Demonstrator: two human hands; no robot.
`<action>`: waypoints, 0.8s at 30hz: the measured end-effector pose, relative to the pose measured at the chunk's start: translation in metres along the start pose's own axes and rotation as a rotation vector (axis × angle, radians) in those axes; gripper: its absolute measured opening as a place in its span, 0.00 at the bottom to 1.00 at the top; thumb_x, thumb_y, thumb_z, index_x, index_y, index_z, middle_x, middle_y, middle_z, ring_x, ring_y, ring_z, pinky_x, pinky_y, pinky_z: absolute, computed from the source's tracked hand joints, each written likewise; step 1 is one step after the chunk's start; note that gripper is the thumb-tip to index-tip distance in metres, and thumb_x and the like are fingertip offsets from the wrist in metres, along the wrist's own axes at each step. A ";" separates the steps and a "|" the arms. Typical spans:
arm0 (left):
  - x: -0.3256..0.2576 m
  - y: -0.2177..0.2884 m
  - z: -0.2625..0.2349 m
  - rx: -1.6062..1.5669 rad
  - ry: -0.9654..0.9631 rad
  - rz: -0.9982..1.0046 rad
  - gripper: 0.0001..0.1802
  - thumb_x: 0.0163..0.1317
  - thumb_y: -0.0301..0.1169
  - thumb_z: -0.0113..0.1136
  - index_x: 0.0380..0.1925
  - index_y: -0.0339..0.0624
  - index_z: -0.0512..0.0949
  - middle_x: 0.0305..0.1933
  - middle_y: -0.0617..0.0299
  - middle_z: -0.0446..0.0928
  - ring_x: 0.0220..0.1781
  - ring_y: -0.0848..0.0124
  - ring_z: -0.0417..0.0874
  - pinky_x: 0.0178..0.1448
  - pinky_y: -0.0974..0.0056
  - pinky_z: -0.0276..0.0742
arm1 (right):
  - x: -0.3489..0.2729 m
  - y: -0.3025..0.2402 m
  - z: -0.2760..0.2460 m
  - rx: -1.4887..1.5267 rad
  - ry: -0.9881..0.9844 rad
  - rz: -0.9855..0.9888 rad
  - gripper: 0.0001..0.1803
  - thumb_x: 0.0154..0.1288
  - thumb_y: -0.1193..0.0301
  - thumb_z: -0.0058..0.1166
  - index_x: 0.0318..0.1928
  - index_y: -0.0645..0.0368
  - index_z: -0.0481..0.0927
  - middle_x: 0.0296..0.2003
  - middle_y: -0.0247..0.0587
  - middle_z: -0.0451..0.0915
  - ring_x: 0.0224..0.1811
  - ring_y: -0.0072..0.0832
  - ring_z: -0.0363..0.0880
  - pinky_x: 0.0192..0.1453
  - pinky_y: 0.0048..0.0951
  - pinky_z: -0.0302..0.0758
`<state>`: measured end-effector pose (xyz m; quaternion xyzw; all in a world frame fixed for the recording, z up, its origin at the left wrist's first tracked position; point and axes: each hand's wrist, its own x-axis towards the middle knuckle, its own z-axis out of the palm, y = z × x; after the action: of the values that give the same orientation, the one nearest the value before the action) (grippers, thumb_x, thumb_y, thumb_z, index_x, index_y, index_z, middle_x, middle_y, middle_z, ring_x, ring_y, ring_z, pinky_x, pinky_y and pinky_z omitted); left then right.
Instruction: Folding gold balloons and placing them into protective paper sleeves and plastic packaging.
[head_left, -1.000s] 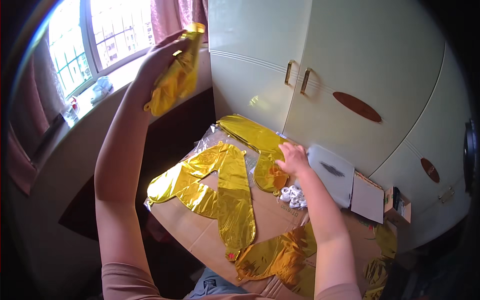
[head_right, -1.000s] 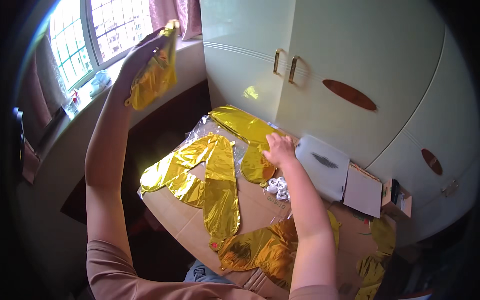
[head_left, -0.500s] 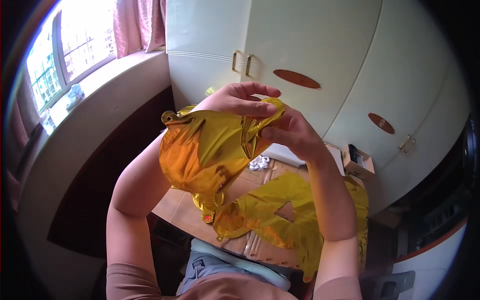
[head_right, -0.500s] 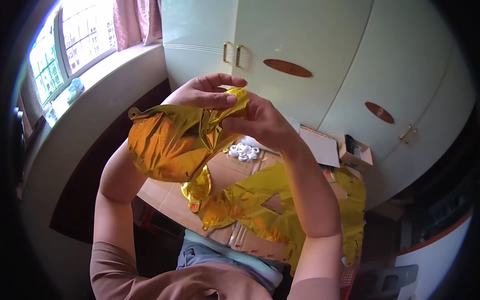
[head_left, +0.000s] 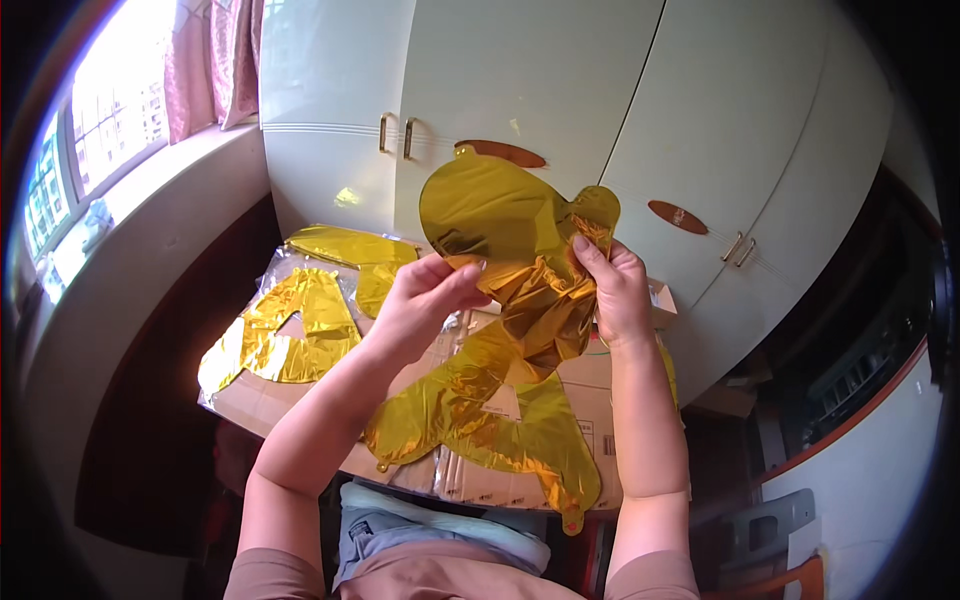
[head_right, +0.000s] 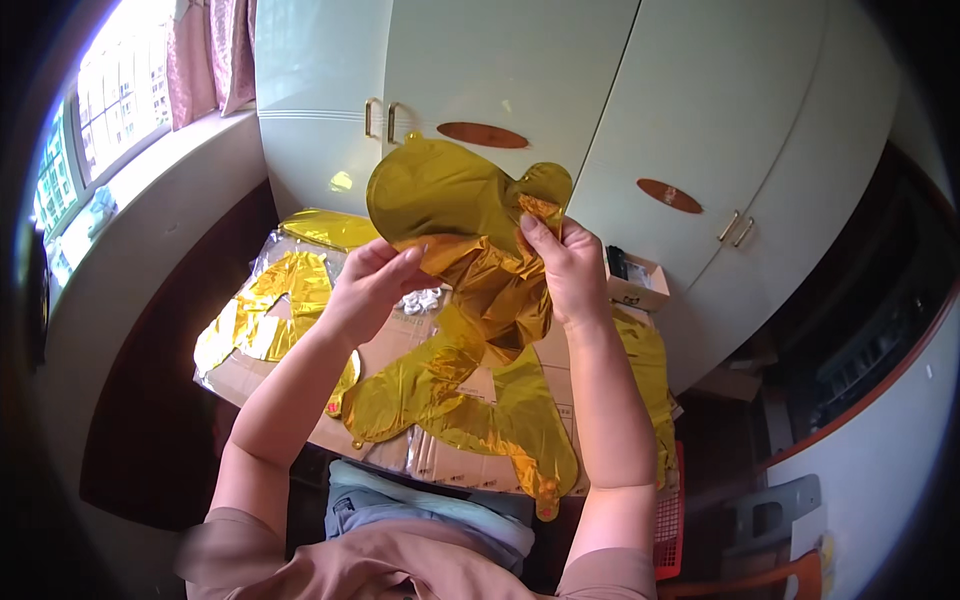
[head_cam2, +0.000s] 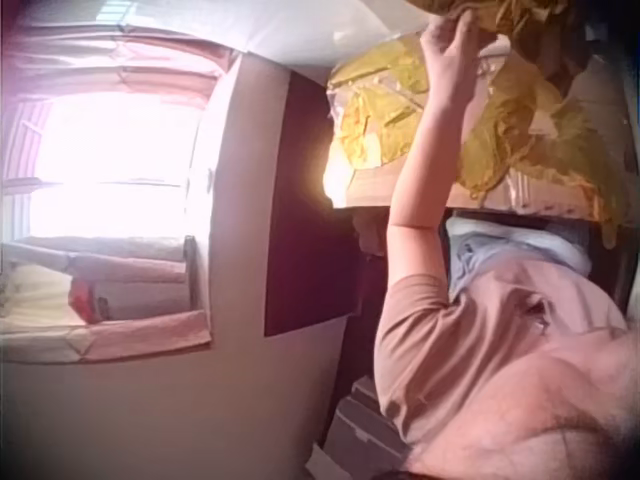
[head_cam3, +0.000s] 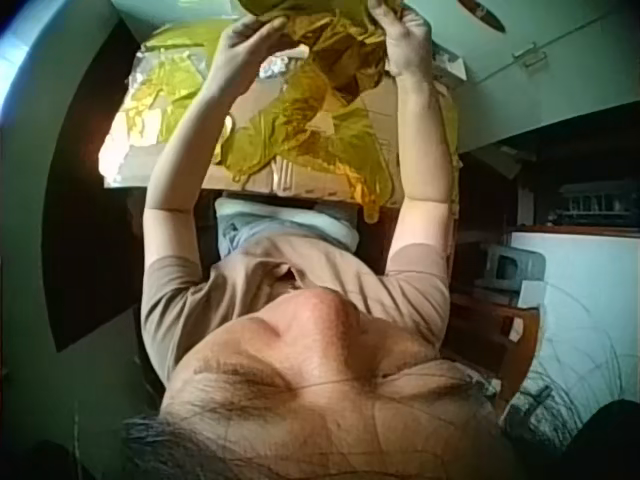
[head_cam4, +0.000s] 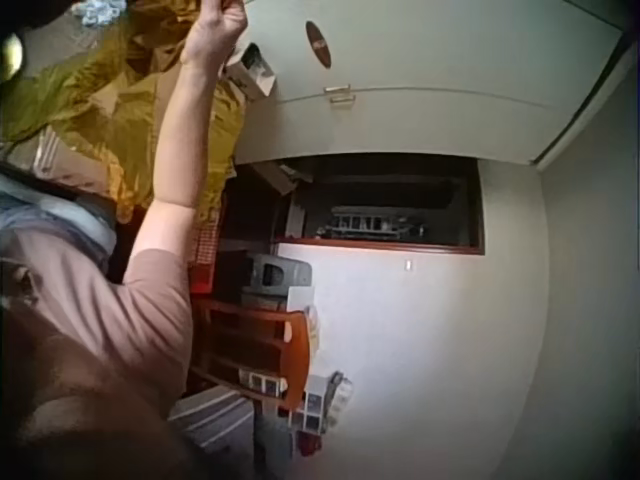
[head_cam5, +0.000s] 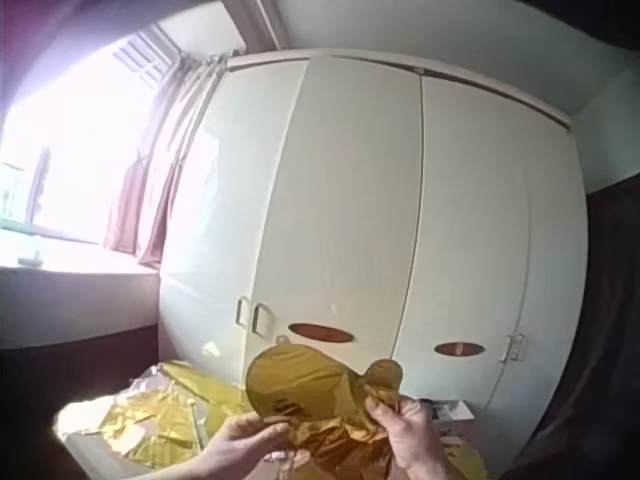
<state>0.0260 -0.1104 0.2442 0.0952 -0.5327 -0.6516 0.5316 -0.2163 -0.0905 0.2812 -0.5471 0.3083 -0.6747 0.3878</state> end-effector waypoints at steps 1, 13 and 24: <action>0.008 -0.007 -0.003 0.063 0.035 0.021 0.13 0.72 0.32 0.60 0.51 0.35 0.80 0.46 0.59 0.84 0.45 0.76 0.83 0.51 0.67 0.80 | -0.004 -0.001 -0.003 0.012 -0.011 0.002 0.10 0.69 0.69 0.63 0.46 0.61 0.85 0.40 0.31 0.86 0.41 0.16 0.80 0.49 0.20 0.75; 0.027 -0.009 0.010 -0.031 -0.004 0.034 0.21 0.71 0.29 0.60 0.62 0.37 0.72 0.51 0.57 0.83 0.47 0.72 0.85 0.52 0.65 0.81 | -0.023 -0.044 -0.035 -0.094 -0.063 -0.028 0.07 0.68 0.73 0.63 0.44 0.61 0.86 0.37 0.30 0.86 0.37 0.15 0.79 0.45 0.20 0.75; -0.015 0.012 0.097 -0.045 -0.294 0.090 0.65 0.51 0.57 0.76 0.77 0.41 0.45 0.73 0.49 0.59 0.74 0.57 0.63 0.76 0.50 0.59 | -0.050 -0.109 0.071 -0.694 -0.076 -0.170 0.11 0.64 0.72 0.64 0.40 0.70 0.83 0.30 0.41 0.86 0.31 0.19 0.82 0.38 0.25 0.80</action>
<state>-0.0277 -0.0388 0.2871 -0.0371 -0.5937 -0.6457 0.4788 -0.1624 0.0090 0.3627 -0.6946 0.4578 -0.5389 0.1327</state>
